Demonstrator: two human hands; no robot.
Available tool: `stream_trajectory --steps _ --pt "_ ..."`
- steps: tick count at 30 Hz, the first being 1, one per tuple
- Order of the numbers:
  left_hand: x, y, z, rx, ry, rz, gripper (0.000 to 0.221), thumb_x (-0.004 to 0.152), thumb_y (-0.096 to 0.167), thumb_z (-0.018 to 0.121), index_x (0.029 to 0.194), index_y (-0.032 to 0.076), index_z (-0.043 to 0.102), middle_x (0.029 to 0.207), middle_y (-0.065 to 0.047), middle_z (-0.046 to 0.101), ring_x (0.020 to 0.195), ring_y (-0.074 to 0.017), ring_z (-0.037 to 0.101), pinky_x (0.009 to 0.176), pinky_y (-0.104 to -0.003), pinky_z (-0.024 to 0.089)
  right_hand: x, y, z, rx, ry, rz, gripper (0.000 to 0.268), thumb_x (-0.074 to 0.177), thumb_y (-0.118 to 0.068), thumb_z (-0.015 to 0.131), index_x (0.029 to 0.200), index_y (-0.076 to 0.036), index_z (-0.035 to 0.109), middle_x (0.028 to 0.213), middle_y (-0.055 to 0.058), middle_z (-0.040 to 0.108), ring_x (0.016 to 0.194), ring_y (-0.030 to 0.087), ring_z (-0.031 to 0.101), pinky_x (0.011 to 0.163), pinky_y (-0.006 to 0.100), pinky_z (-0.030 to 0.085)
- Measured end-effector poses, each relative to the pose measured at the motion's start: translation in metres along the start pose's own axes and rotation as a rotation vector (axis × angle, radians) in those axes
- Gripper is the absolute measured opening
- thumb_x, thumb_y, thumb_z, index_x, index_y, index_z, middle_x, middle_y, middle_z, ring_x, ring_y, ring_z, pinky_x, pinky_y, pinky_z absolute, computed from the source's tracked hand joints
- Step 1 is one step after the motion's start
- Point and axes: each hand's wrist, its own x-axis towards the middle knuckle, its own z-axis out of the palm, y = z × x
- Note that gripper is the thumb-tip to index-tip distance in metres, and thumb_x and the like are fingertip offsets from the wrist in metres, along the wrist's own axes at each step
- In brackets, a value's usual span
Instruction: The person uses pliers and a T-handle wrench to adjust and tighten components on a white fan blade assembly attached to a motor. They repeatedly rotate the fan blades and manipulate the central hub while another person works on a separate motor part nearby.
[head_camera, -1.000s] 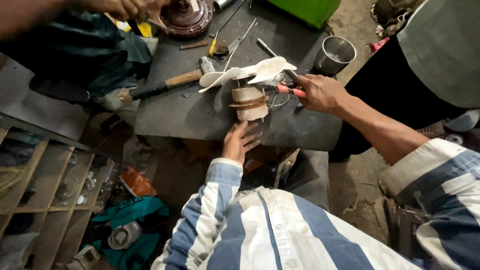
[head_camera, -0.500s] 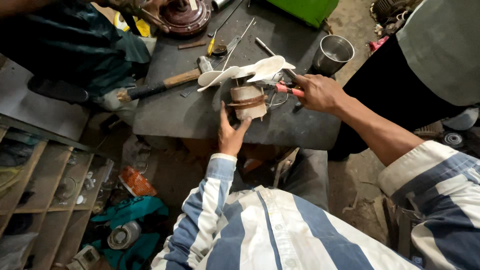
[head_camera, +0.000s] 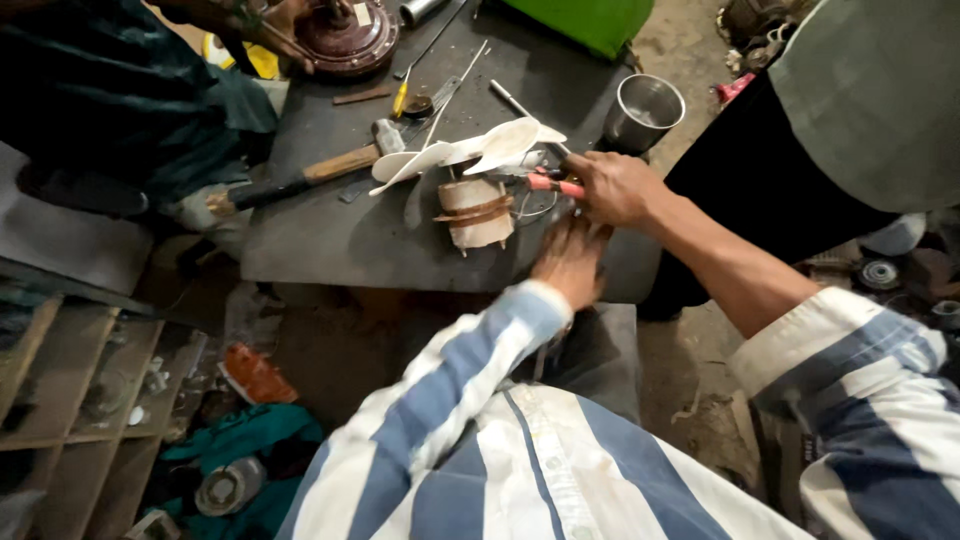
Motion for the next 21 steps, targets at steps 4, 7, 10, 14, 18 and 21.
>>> stream_trajectory --steps 4,7,10,14,18,21 --pt "0.052 -0.016 0.100 0.142 -0.409 -0.104 0.038 0.099 0.034 0.054 0.123 0.009 0.071 0.124 -0.017 0.070 0.123 -0.0372 0.061 0.119 -0.062 0.028 -0.003 -0.007 -0.003 -0.009 0.000 0.023 0.049 0.078 -0.021 0.077 0.120 -0.005 0.057 0.102 0.019 0.067 0.097 0.042 0.067 0.078 0.053 0.054" --pt "0.054 -0.026 0.157 -0.002 -0.174 -0.141 0.036 0.090 0.031 0.055 0.114 0.012 0.074 0.119 -0.015 0.072 0.118 -0.0352 0.065 0.106 -0.051 0.038 -0.001 -0.006 -0.003 -0.032 -0.021 0.044 0.058 0.069 -0.022 0.080 0.120 -0.006 0.057 0.102 0.020 0.067 0.097 0.043 0.066 0.079 0.052 0.054" --pt "0.056 -0.033 0.183 0.019 -0.122 -0.210 0.036 0.100 0.031 0.049 0.123 0.013 0.069 0.125 -0.012 0.072 0.119 -0.0304 0.067 0.108 -0.045 0.043 0.001 -0.001 0.000 -0.006 0.003 0.015 0.057 0.071 -0.019 0.079 0.122 -0.006 0.058 0.101 0.019 0.067 0.095 0.042 0.068 0.078 0.051 0.055" --pt "0.113 -0.023 0.184 -0.036 0.107 -0.510 0.035 0.100 0.030 0.047 0.125 0.011 0.064 0.118 -0.010 0.071 0.109 -0.0279 0.069 0.097 -0.042 0.049 0.000 0.000 -0.002 0.010 0.055 -0.018 0.044 0.078 -0.022 0.078 0.117 -0.008 0.061 0.102 0.017 0.068 0.096 0.041 0.068 0.077 0.051 0.056" --pt "0.085 -0.025 0.172 -0.058 -0.195 -0.241 0.029 0.100 0.028 0.049 0.117 0.014 0.069 0.113 -0.012 0.071 0.108 -0.0298 0.067 0.091 -0.046 0.050 -0.004 0.000 -0.005 -0.017 0.051 -0.034 0.045 0.074 -0.022 0.078 0.112 -0.005 0.061 0.101 0.018 0.068 0.093 0.042 0.068 0.074 0.051 0.056" --pt "0.037 -0.010 0.129 -0.032 -0.297 -0.054 0.026 0.100 0.026 0.052 0.112 0.016 0.072 0.109 -0.013 0.070 0.106 -0.0312 0.065 0.087 -0.049 0.051 -0.003 -0.002 -0.003 -0.028 0.028 -0.024 0.034 0.084 -0.020 0.073 0.112 -0.005 0.060 0.100 0.017 0.068 0.093 0.041 0.069 0.075 0.051 0.056"
